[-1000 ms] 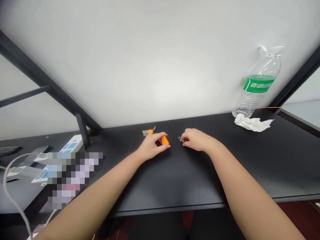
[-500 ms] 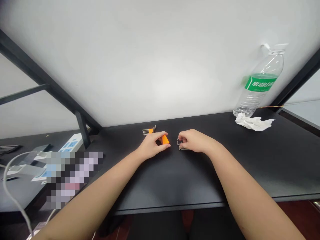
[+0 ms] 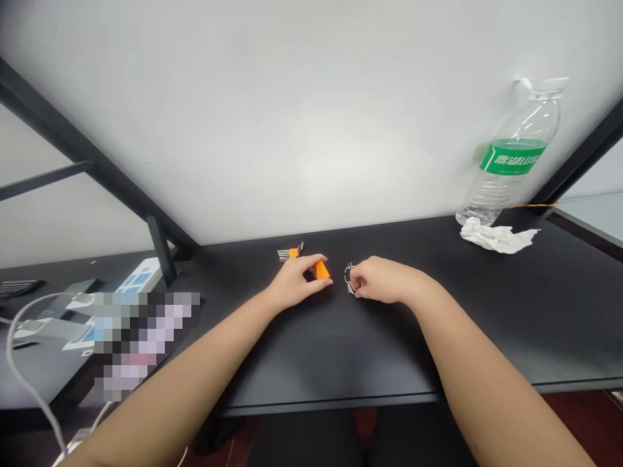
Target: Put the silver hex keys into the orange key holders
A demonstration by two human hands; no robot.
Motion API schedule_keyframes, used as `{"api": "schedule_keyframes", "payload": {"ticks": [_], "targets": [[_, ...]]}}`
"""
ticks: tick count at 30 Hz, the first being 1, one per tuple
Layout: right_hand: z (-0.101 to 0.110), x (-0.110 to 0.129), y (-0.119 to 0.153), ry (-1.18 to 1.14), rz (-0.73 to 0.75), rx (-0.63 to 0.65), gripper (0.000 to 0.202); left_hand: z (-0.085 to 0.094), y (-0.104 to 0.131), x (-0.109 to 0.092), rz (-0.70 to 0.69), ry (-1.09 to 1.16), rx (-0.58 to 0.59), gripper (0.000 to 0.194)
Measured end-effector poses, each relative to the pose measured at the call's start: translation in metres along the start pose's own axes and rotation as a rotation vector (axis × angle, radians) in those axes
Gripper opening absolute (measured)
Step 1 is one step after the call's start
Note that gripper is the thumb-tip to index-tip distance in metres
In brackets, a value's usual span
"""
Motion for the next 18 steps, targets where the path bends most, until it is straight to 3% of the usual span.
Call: {"api": "schedule_keyframes", "payload": {"ticks": [6,18], "targets": [[-0.001,-0.008,-0.004,0.14,-0.036,-0.118,0.015,0.001,0.0,-0.001,0.0,-0.006,0.005,0.042],[-0.009,-0.013,-0.014,0.235,-0.014,-0.18,0.01,0.0,0.0,0.0,0.005,0.005,0.009,0.044]]}}
Point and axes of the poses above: each hand's wrist, its own y-axis away from the middle knuckle, its own z-axis out of the back of the hand, x = y × z, the point moved 2 cm from there along -y, towards the middle knuckle, and after that the axes turned 4 degrees about -y, right-handed, at the moved point
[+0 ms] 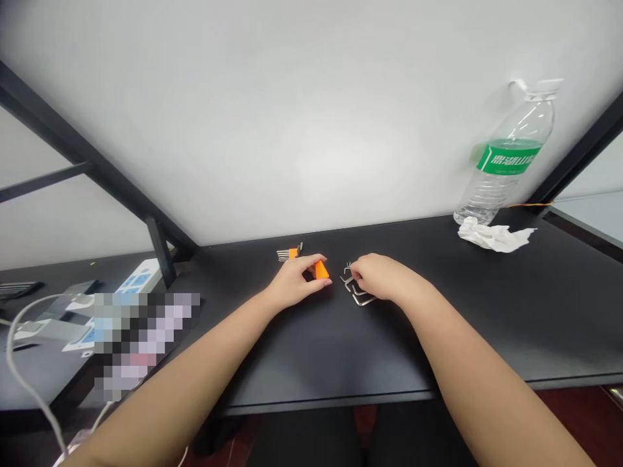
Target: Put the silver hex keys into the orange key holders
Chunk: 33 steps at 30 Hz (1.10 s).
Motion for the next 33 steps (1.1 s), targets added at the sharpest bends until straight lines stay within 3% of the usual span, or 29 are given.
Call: {"api": "schedule_keyframes", "payload": {"ticks": [20,26,33], "targets": [[0.002,0.019,0.003,0.292,-0.045,-0.081,0.016,0.0,-0.001,-0.002,-0.001,0.002,0.001,0.044],[0.014,0.019,0.008,0.215,-0.086,-0.113,0.012,0.0,-0.001,-0.003,-0.005,-0.006,0.007,0.046],[0.018,0.007,0.01,-0.131,-0.105,-0.073,0.012,0.0,0.0,-0.001,0.0,-0.014,0.012,0.046]]}}
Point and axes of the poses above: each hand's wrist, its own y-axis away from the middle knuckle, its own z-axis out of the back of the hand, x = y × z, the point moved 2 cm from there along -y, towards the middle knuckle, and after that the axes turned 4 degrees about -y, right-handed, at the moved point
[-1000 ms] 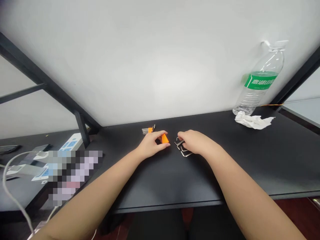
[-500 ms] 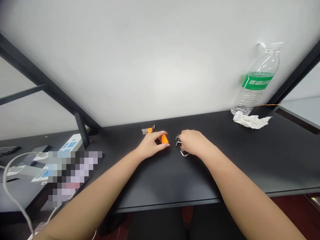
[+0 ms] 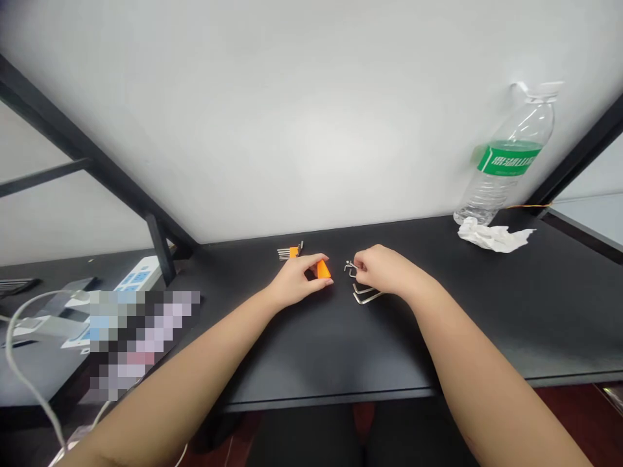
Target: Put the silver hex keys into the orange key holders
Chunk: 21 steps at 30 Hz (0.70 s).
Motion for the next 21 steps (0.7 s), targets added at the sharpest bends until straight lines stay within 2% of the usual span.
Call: {"api": "schedule_keyframes", "payload": {"ticks": [5,9,14,21], "targets": [[-0.0025,-0.0073,0.0,-0.039,0.005,0.147,0.022,-0.0001,0.0004,0.0001,0.003,0.013,0.005,0.046],[-0.003,-0.009,-0.0008,0.006,0.019,0.195,0.031,-0.0005,0.0002,0.0005,0.008,0.024,0.011,0.046],[-0.0028,-0.0075,-0.0003,-0.006,0.029,0.192,0.02,-0.0003,0.0,0.0008,0.006,0.024,0.006,0.046],[-0.0031,-0.008,0.0001,0.112,0.087,0.134,0.021,0.0002,0.0,-0.0005,0.002,0.028,0.015,0.043]]}}
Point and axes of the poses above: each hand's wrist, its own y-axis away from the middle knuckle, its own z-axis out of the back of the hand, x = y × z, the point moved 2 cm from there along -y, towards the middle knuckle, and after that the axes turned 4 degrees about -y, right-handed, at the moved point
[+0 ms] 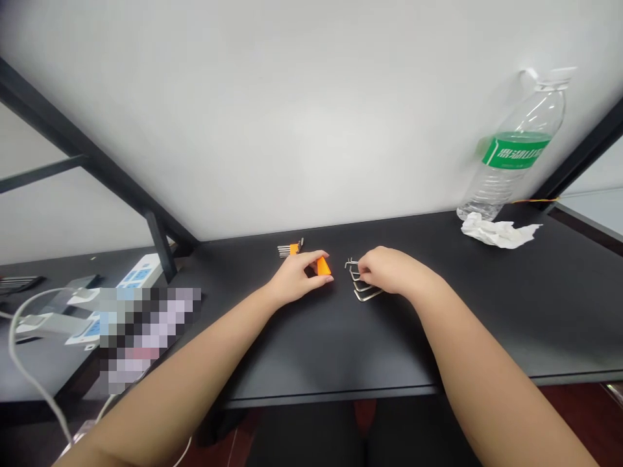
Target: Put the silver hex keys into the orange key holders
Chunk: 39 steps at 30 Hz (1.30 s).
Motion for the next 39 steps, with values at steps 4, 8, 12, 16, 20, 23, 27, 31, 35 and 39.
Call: {"api": "schedule_keyframes", "payload": {"ticks": [4,8,12,16,20,23,27,31,35,39], "targets": [[-0.001,-0.002,-0.002,0.052,0.034,-0.052,0.023,0.0,0.0,0.001,0.007,0.004,0.005,0.044],[-0.003,-0.004,-0.003,0.022,0.033,-0.066,0.014,0.0,0.0,0.0,-0.002,-0.014,0.002,0.042],[-0.006,-0.004,-0.004,0.025,0.034,-0.049,0.016,0.0,0.0,-0.001,0.004,-0.005,0.007,0.044],[-0.004,-0.005,-0.004,0.029,0.032,-0.033,0.018,0.0,-0.001,0.0,0.01,-0.012,0.017,0.043],[0.0,-0.012,-0.003,0.031,-0.033,-0.024,0.017,-0.001,0.0,0.001,0.009,-0.005,0.015,0.044],[0.001,-0.017,-0.003,0.016,-0.057,-0.008,0.016,-0.001,0.0,0.001,0.006,-0.006,0.014,0.044],[0.001,-0.016,-0.003,-0.032,-0.032,-0.021,0.012,0.0,0.0,0.0,0.004,-0.028,0.022,0.043],[0.001,-0.011,-0.001,-0.047,-0.021,0.022,0.016,0.0,0.001,-0.001,0.006,-0.026,0.021,0.044],[0.003,-0.006,0.003,-0.077,-0.023,0.078,0.012,0.0,0.001,0.0,0.005,-0.039,0.017,0.044],[0.004,-0.002,0.008,-0.117,-0.009,0.134,0.019,-0.001,0.0,0.001,-0.001,-0.035,0.021,0.044]]}}
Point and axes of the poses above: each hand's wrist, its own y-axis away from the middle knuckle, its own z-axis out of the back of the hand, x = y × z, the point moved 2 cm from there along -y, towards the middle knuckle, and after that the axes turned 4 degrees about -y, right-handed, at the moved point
